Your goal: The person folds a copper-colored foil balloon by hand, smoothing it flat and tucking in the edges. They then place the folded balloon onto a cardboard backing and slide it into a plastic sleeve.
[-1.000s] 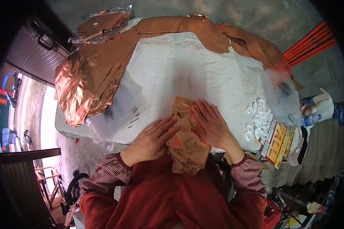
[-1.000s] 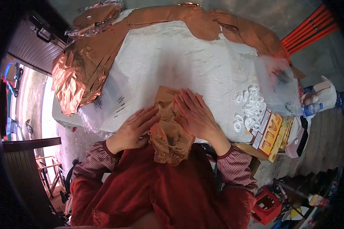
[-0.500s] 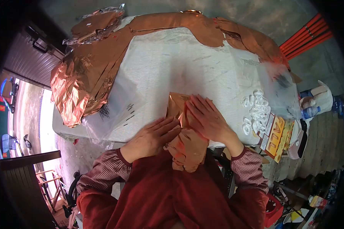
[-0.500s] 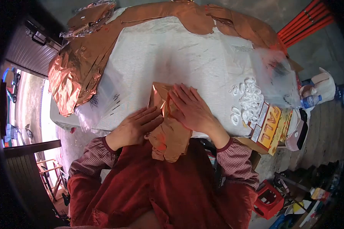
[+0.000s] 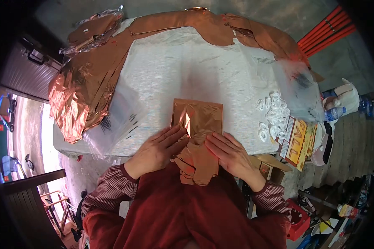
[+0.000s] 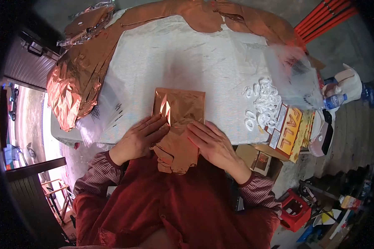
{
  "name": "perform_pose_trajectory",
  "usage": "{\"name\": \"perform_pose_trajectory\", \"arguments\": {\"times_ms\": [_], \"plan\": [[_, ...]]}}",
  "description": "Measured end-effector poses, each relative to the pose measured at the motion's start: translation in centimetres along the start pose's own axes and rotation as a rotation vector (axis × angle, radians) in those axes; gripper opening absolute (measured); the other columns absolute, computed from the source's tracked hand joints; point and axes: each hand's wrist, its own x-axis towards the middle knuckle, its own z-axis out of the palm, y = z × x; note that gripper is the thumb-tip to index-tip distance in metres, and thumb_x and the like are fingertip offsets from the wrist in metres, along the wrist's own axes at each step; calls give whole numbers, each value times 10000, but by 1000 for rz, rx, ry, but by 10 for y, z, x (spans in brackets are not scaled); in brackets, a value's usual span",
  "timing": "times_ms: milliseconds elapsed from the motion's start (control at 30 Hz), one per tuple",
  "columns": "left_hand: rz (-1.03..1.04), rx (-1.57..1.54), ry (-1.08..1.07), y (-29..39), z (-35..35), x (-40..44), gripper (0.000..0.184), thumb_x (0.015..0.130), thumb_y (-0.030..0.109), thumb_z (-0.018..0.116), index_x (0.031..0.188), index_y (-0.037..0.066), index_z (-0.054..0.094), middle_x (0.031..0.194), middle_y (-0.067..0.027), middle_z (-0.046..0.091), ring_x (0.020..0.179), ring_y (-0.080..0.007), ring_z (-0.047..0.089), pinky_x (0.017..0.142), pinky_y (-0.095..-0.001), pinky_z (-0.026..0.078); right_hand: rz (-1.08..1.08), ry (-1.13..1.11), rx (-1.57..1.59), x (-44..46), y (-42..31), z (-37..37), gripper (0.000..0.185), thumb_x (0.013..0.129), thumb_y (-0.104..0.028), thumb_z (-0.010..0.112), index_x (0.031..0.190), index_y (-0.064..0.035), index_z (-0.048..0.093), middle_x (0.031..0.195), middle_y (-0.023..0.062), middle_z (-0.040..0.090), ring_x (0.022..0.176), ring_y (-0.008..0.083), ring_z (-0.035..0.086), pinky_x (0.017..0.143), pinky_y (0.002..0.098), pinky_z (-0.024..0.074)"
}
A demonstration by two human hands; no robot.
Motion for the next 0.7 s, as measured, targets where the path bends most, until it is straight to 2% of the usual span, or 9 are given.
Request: {"name": "perform_pose_trajectory", "arguments": {"times_ms": [100,300,433,533,600,700], "plan": [[-22,53,2,4,0,-4,477,768,108,638,1237,38,586,1314,-137,550,1256,-290,503,1086,-431,368,6,63,34,2,-1,1,447,741,-25,624,1184,-79,636,1270,76,601,1235,236,528,1063,398,387],[19,27,56,0,11,-11,438,765,121,633,1195,38,612,1277,-117,575,1239,-274,518,1080,-431,375,24,97,38,0,-3,2,449,731,-21,622,1178,-67,637,1257,86,606,1223,238,538,1039,388,403],[23,-12,32,-2,11,-12,497,744,98,690,1227,34,591,1314,-121,550,1262,-278,496,1086,-441,368,44,94,70,0,-4,2,462,732,18,620,1188,-58,645,1272,98,601,1232,255,535,1043,407,396],[36,-21,59,-1,9,-6,455,741,98,663,1187,23,610,1274,-129,570,1224,-281,523,1072,-432,387,77,140,139,3,-4,-2,482,747,-14,628,1228,-51,615,1323,101,562,1281,256,487,1081,424,351],[32,-29,80,-1,9,-6,418,740,98,634,1150,15,629,1247,-135,582,1201,-283,538,1064,-425,398,112,-8,26,7,-5,-6,540,749,-47,644,1284,-50,568,1374,94,517,1333,251,425,1127,433,283],[16,-40,89,-1,6,-6,479,714,100,651,1182,8,609,1257,-152,568,1224,-306,511,1074,-434,384,93,-39,-6,6,-4,0,571,758,-64,641,1319,-61,535,1395,82,498,1361,240,386,1153,436,232]]}}
